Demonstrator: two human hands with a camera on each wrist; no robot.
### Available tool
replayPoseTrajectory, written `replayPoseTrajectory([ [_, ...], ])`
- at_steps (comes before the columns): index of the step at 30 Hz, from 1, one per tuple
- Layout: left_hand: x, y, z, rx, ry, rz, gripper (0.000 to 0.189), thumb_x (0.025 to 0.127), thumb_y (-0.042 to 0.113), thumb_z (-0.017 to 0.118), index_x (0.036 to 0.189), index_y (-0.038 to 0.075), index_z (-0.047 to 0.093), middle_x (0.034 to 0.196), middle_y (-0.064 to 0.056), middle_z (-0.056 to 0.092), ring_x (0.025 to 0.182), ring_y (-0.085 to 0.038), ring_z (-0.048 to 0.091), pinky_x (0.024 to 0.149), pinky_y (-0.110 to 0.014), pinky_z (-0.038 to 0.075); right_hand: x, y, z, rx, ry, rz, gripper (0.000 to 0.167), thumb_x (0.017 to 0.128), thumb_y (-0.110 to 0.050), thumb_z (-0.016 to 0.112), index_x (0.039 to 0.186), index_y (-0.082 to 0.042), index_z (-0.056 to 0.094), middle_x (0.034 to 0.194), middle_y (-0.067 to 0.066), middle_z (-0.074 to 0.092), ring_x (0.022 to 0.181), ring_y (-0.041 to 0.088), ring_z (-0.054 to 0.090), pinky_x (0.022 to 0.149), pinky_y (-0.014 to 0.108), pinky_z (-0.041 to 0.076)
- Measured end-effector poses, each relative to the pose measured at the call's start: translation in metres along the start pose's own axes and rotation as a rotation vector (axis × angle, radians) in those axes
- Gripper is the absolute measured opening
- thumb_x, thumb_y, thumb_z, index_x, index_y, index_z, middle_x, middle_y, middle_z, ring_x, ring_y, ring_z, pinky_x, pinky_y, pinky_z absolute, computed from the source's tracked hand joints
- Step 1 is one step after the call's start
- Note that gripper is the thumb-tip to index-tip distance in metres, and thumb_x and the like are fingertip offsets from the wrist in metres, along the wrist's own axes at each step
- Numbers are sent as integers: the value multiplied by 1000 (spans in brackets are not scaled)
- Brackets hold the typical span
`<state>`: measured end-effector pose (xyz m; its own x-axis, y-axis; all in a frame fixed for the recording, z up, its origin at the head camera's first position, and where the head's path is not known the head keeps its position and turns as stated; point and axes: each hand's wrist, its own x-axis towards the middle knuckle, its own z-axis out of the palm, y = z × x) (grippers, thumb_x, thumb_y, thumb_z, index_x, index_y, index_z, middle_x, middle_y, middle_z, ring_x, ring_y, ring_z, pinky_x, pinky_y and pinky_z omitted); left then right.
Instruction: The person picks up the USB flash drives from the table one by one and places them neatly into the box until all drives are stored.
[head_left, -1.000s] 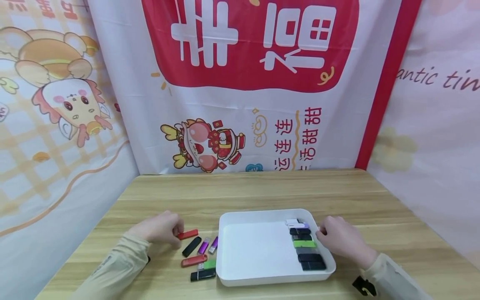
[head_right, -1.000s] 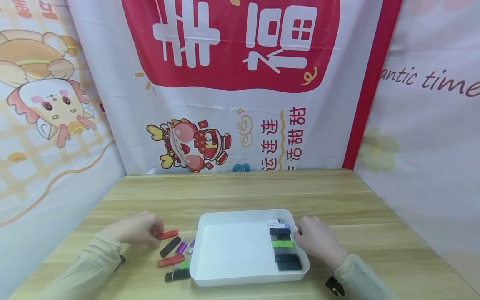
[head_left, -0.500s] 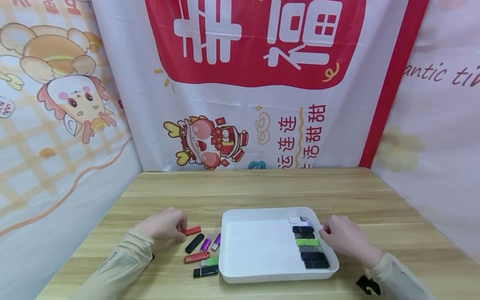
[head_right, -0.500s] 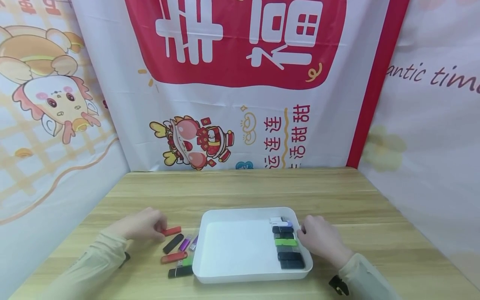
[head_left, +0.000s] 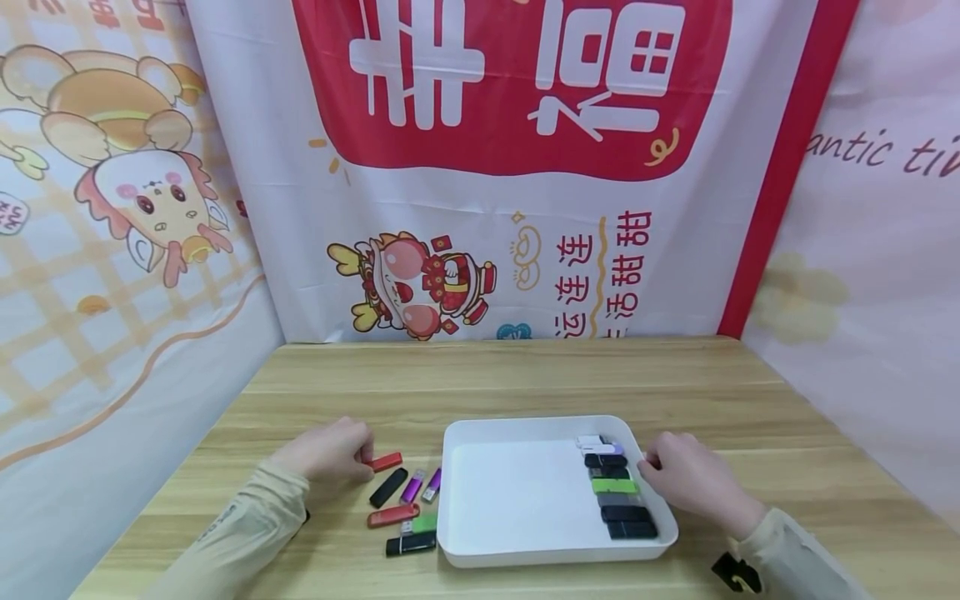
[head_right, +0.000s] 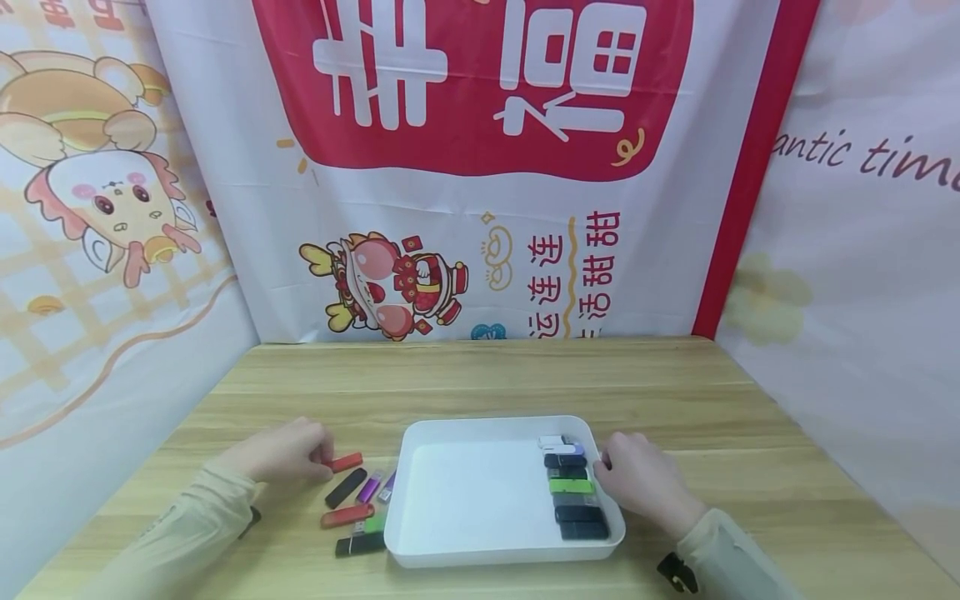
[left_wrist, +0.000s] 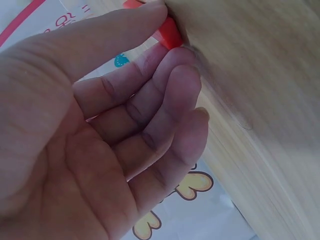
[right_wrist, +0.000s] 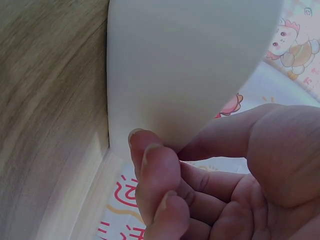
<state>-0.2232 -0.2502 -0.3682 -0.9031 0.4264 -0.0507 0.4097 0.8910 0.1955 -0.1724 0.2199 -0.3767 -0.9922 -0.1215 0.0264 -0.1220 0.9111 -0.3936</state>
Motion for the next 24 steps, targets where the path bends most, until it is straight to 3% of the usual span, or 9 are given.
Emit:
replayPoseTrajectory([
  [24, 3, -2, 0, 15, 6, 29, 20, 78, 20, 78, 69, 23, 60, 64, 11, 53, 59, -9, 51, 58, -35, 44, 0, 1, 0, 22, -7, -10, 23, 92, -13, 65, 70, -12, 63, 56, 0, 48, 49, 14, 46, 45, 28, 35],
])
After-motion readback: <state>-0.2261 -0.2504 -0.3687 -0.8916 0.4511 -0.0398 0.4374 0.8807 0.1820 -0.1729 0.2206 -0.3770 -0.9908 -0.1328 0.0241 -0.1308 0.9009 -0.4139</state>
